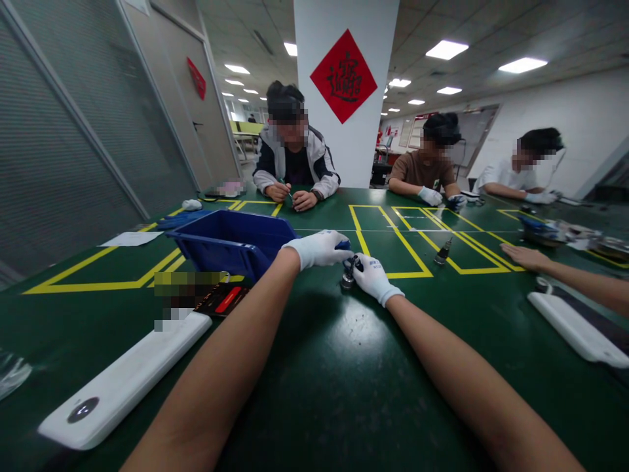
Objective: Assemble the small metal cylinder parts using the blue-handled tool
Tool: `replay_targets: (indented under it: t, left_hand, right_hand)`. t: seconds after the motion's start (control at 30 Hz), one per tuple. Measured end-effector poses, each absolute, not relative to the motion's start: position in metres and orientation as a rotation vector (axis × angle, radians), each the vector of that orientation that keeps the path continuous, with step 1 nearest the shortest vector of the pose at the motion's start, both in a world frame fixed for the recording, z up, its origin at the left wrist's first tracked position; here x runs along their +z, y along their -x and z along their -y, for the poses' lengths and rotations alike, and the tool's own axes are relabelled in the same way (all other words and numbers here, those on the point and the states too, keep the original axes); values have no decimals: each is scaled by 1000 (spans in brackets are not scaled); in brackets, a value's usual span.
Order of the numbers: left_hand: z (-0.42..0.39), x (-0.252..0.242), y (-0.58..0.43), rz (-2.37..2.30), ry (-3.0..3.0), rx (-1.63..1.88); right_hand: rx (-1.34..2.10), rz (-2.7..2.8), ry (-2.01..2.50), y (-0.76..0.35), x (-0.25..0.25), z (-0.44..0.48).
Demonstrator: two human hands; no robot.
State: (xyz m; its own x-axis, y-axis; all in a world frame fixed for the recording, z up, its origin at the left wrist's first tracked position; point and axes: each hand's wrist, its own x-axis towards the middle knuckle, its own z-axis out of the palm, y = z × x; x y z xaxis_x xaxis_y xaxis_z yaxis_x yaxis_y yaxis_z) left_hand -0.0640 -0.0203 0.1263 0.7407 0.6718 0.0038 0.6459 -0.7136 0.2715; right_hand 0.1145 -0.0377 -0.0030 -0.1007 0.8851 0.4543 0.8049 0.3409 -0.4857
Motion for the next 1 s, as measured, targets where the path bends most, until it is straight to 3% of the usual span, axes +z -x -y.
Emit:
replay_targets:
  t: [1.0]
  left_hand:
    - [15,117,61,-805,-2647,262]
  right_hand:
    - [114,1961,1496,-117,-11,30]
